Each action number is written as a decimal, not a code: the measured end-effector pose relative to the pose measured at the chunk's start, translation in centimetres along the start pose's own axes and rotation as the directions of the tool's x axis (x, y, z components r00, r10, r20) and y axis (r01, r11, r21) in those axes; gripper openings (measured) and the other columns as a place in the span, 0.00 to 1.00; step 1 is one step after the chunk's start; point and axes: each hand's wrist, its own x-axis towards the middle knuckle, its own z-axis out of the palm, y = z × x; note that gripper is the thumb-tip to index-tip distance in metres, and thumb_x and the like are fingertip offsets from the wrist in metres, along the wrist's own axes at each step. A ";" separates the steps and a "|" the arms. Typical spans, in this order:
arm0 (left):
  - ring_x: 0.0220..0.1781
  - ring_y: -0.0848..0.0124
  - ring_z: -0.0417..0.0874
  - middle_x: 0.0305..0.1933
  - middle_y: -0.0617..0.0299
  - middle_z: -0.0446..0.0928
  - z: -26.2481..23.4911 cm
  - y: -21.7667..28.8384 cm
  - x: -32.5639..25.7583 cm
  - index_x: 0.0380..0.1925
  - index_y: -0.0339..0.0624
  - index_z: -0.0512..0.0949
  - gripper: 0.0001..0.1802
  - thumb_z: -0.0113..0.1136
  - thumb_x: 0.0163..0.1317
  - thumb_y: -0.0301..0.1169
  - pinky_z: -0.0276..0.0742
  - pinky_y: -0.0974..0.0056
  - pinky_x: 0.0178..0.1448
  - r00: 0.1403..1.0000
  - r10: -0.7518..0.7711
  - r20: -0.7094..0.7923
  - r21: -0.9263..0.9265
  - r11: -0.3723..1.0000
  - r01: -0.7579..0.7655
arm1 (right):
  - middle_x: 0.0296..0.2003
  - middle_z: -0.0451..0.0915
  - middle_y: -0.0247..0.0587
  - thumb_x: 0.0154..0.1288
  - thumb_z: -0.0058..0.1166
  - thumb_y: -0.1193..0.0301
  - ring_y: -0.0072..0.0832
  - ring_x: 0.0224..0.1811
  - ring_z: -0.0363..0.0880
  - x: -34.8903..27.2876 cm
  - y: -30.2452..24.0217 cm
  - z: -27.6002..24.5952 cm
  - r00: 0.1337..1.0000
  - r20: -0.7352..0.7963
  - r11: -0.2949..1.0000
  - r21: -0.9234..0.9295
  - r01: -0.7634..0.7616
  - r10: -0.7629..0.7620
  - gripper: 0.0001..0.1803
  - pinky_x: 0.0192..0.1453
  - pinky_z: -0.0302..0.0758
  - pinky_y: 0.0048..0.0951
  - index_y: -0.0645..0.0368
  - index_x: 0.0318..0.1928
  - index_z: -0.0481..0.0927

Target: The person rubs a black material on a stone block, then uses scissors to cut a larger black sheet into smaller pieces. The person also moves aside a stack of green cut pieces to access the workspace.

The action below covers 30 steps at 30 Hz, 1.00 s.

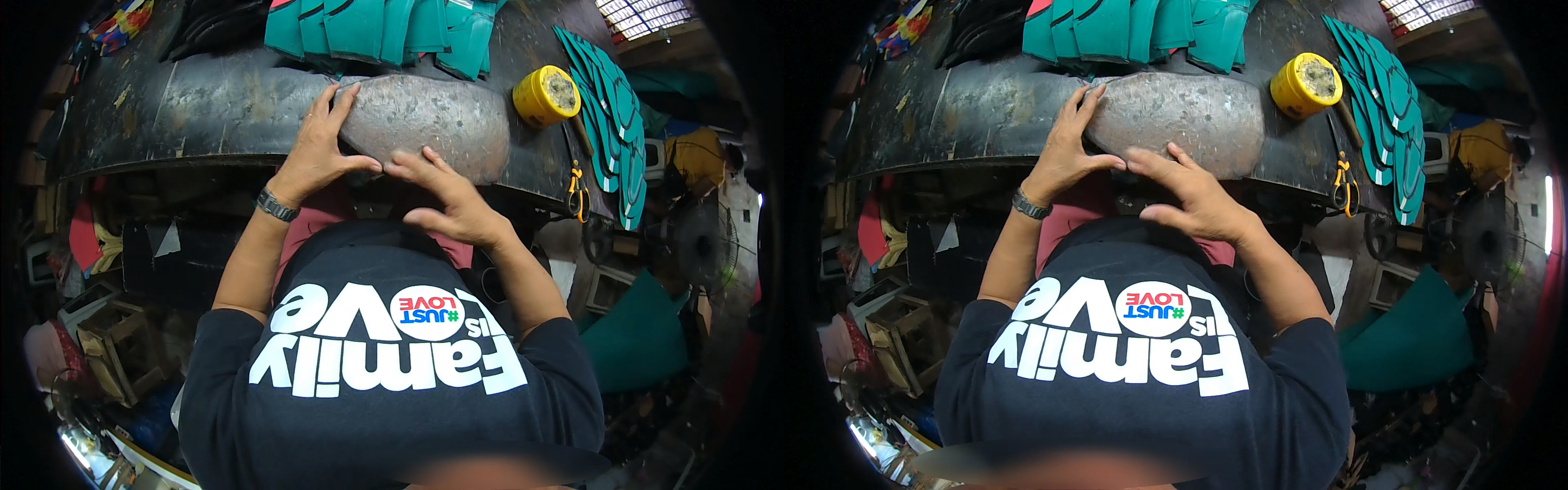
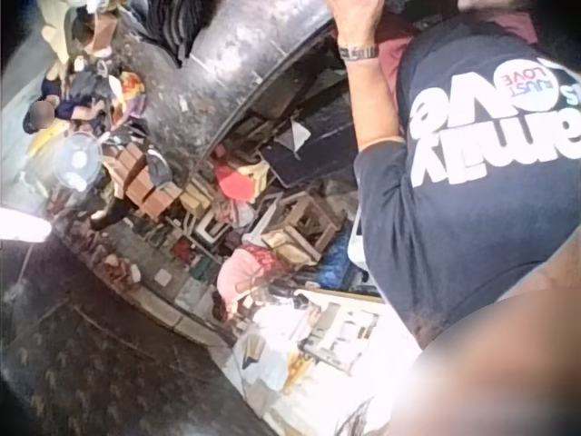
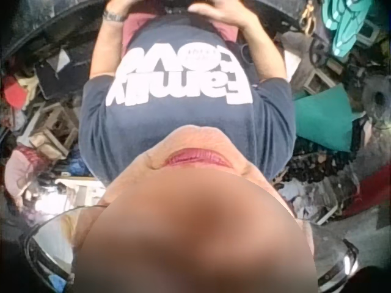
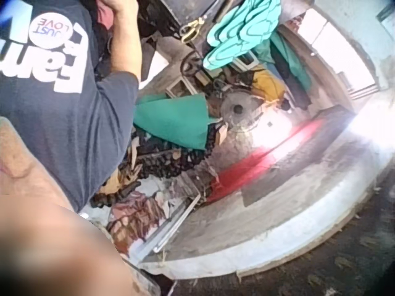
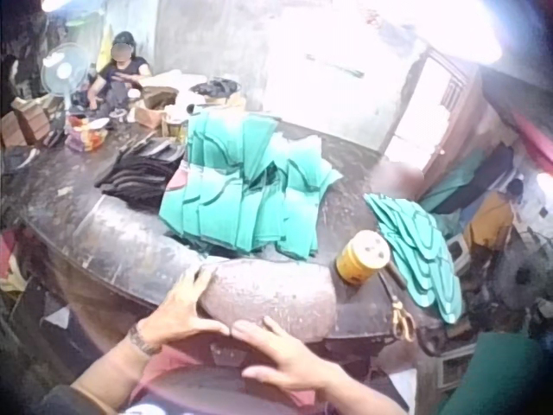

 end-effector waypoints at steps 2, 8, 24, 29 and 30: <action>0.79 0.44 0.60 0.78 0.40 0.58 -0.8 -0.3 -0.1 0.76 0.48 0.61 0.60 0.83 0.42 0.46 0.59 0.50 0.79 0.999 -0.001 0.055 -0.054 0.999 0.004 | 0.64 0.76 0.53 0.69 0.62 0.70 0.44 0.68 0.74 -0.6 0.0 -0.5 0.929 -0.194 0.766 0.630 -0.128 0.314 0.37 0.74 0.66 0.46 0.57 0.75 0.64; 0.77 0.52 0.68 0.75 0.48 0.68 -2.2 -0.8 0.4 0.72 0.45 0.67 0.54 0.83 0.43 0.38 0.63 0.54 0.78 0.999 0.016 0.045 -0.161 0.987 -0.009 | 0.74 0.60 0.62 0.73 0.52 0.49 0.54 0.79 0.53 4.0 5.4 -2.5 0.894 -0.392 0.780 -0.481 -0.401 0.217 0.41 0.81 0.45 0.58 0.50 0.79 0.57; 0.77 0.48 0.66 0.77 0.45 0.64 -1.2 -0.8 0.3 0.71 0.47 0.69 0.55 0.83 0.38 0.38 0.64 0.53 0.77 0.997 0.053 0.061 -0.041 0.998 -0.051 | 0.55 0.82 0.48 0.68 0.64 0.70 0.37 0.53 0.83 0.7 1.5 -0.9 0.857 -0.478 0.982 0.093 -0.166 0.190 0.41 0.60 0.77 0.40 0.55 0.77 0.59; 0.78 0.49 0.64 0.77 0.45 0.64 -0.6 -0.1 0.5 0.72 0.49 0.69 0.56 0.83 0.36 0.36 0.63 0.53 0.78 1.000 0.003 0.020 -0.078 0.997 -0.001 | 0.72 0.62 0.64 0.70 0.57 0.48 0.58 0.77 0.56 -0.3 4.9 -2.2 0.787 -0.552 0.654 -0.492 -0.575 0.276 0.42 0.77 0.49 0.65 0.50 0.77 0.60; 0.78 0.49 0.64 0.77 0.45 0.64 -0.4 0.1 0.8 0.72 0.49 0.68 0.56 0.83 0.37 0.35 0.64 0.53 0.78 1.000 0.010 0.007 -0.051 0.999 -0.010 | 0.74 0.59 0.66 0.70 0.54 0.44 0.61 0.78 0.52 0.0 4.8 -1.6 0.755 -0.525 0.530 -0.541 -0.652 0.393 0.43 0.78 0.45 0.67 0.49 0.78 0.59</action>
